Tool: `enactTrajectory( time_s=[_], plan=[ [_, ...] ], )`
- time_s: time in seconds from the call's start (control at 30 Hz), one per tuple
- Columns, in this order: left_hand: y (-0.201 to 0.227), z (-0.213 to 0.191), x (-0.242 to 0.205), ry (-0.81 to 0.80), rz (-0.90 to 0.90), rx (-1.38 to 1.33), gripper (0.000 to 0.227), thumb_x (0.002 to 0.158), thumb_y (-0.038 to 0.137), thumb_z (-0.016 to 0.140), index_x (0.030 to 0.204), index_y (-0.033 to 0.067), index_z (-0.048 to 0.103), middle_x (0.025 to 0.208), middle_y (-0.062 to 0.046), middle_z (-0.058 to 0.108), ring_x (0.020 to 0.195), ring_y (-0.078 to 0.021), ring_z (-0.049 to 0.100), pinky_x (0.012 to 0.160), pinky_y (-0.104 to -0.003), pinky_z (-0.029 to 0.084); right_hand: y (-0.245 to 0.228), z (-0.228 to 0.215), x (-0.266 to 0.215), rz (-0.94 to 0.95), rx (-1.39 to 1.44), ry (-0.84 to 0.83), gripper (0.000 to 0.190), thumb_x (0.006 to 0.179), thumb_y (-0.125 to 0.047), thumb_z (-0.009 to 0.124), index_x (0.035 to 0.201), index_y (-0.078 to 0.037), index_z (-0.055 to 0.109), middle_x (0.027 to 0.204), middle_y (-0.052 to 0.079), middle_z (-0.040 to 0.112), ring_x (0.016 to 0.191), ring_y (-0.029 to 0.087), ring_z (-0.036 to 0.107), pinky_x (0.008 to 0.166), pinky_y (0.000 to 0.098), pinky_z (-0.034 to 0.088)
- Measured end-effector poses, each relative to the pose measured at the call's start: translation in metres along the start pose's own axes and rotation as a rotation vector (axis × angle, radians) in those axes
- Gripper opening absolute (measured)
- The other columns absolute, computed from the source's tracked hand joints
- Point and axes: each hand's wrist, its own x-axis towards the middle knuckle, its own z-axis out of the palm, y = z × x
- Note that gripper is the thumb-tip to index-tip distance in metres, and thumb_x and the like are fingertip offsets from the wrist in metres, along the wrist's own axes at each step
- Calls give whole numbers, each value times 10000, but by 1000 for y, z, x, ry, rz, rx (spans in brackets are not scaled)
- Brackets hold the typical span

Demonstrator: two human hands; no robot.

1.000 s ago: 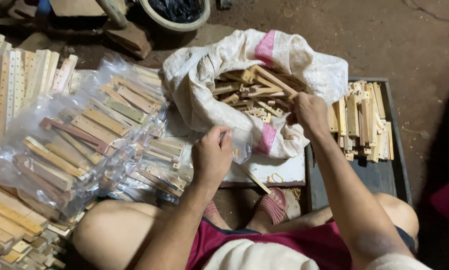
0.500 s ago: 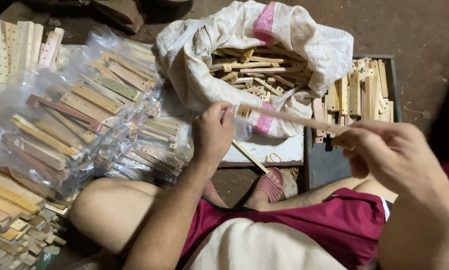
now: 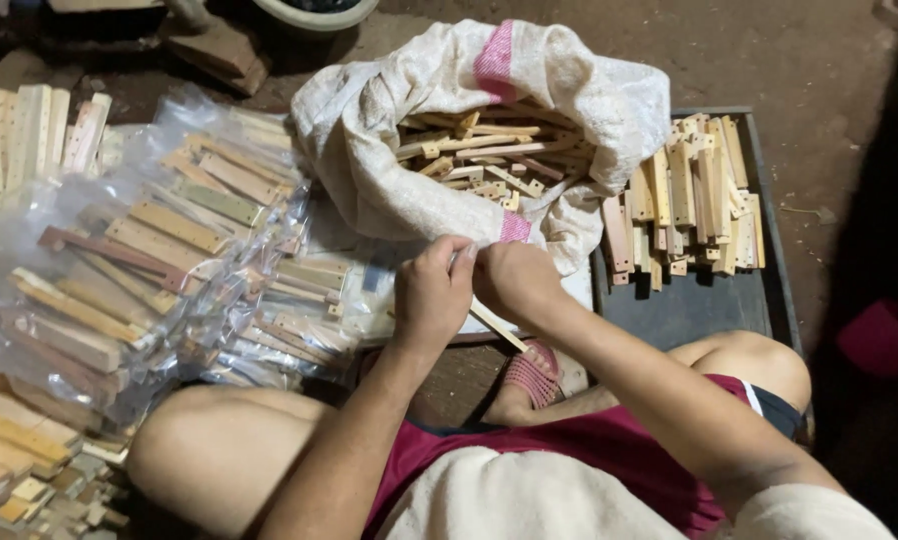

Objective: The person places wooden slats into plastic bags by hand, picks up wooden slats from a large white sack, and sets the filled bags onto a pile.

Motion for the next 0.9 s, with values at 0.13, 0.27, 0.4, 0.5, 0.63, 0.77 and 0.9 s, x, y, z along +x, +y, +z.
enactTrajectory(
  time_s=[0.13, 0.27, 0.4, 0.5, 0.63, 0.77, 0.9],
  plan=[
    [-3, 0, -1, 9, 11, 43, 154, 933, 217, 667, 1019, 144, 772, 793, -170, 761, 825, -401, 745, 703, -526, 587, 16, 7, 11, 18, 71, -97, 268, 875, -277, 594, 823, -122, 807, 616, 150, 690, 679, 381, 747, 623, 456, 597],
    [-3, -12, 1, 39, -49, 35, 150, 908, 174, 673, 1018, 154, 772, 699, -167, 735, 777, -416, 732, 675, -519, 576, 32, -15, 21, 199, 501, -57, 326, 943, -435, 638, 940, -152, 800, 654, 150, 731, 795, 416, 741, 761, 512, 569],
    [10, -21, 5, 20, -79, 18, 163, 892, 152, 673, 1018, 143, 776, 667, -190, 721, 779, -433, 727, 663, -522, 574, 128, 44, 85, 302, 409, 162, 283, 946, -428, 679, 1070, -199, 790, 817, 132, 766, 935, 400, 733, 814, 530, 561],
    [6, -21, 6, -2, -89, 7, 183, 887, 145, 673, 1035, 136, 780, 687, -219, 721, 776, -461, 716, 659, -559, 559, 196, 90, 134, 316, 268, 172, 340, 954, -331, 657, 1241, -170, 746, 993, 168, 775, 1011, 424, 725, 881, 545, 564],
    [3, -21, 14, 21, -82, -26, 158, 877, 147, 687, 1001, 167, 783, 598, -167, 691, 686, -422, 720, 601, -500, 555, 221, 96, 172, 187, 74, 127, 440, 954, -300, 678, 1370, -160, 643, 1134, 174, 719, 1048, 442, 695, 897, 549, 582],
    [-2, -24, 22, 0, -142, -37, 141, 900, 180, 694, 995, 195, 797, 454, -102, 601, 500, -285, 669, 511, -389, 524, 243, 114, 196, 183, -162, 45, 458, 939, -265, 649, 1390, -192, 621, 1095, 145, 701, 1023, 413, 704, 881, 501, 601],
    [-1, -29, 29, -22, -159, -59, 133, 912, 155, 688, 985, 131, 796, 402, -66, 549, 405, -216, 563, 453, -351, 454, 208, 76, 190, 95, -311, 17, 305, 904, -243, 667, 1185, -188, 773, 1164, 91, 719, 1117, 381, 669, 870, 456, 614]
  ],
)
